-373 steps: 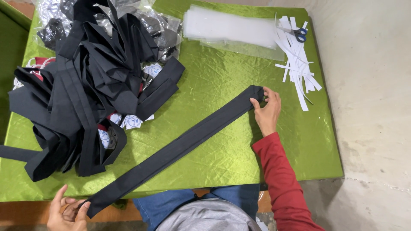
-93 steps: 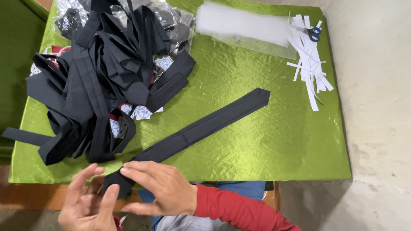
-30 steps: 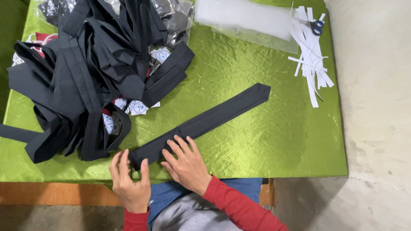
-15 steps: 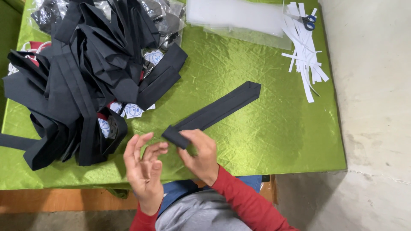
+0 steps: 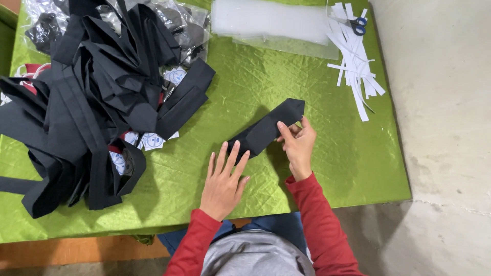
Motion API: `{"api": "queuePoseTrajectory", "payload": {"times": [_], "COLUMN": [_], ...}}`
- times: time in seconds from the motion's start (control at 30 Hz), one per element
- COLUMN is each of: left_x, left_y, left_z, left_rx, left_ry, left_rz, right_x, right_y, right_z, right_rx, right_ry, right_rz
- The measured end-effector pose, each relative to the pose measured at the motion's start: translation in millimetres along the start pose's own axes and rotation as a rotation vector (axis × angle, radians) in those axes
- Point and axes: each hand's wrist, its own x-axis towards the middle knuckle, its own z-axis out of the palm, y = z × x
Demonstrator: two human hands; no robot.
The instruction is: The person folds a black necktie on a green table, places a small label on it, and slides it into a clear plastic sleeve. The person then picks up another tie and begins folding it in the same manner.
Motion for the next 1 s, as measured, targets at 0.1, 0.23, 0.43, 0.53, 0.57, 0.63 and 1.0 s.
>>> {"api": "queuePoseTrajectory", "payload": {"times": [0.1, 0.23, 0.43, 0.53, 0.57, 0.63, 1.0], "left_x": [2, -2, -5, -5, -5, -5, -57], "left_y": [-3, -9, -10, -9, -8, -9, 28], "left_z": [10, 24, 24, 23, 22, 22, -87], "left_rx": [0.068, 0.137, 0.121, 0.103, 0.092, 0.016, -1.532], "left_ry": [-0.078, -0.112, -0.092, -0.081, -0.075, -0.029, 0.522], "left_rz": [0.011, -0.008, -0.023, -0.027, -0.027, -0.040, -0.778], "right_x": [8, 18, 29, 30, 30, 20, -148], "right_y": [2, -5, 12, 14, 16, -4, -85], "right_z": [-7, -9, -12, -13, -13, -7, 91], "right_rx": [-0.001, -0.041, -0.058, -0.063, -0.064, -0.121, -0.464], "right_ry": [0.019, 0.030, 0.023, 0.018, 0.017, 0.027, -0.313], "right_rz": [0.011, -0.022, -0.046, -0.063, -0.074, -0.142, -1.131]}}
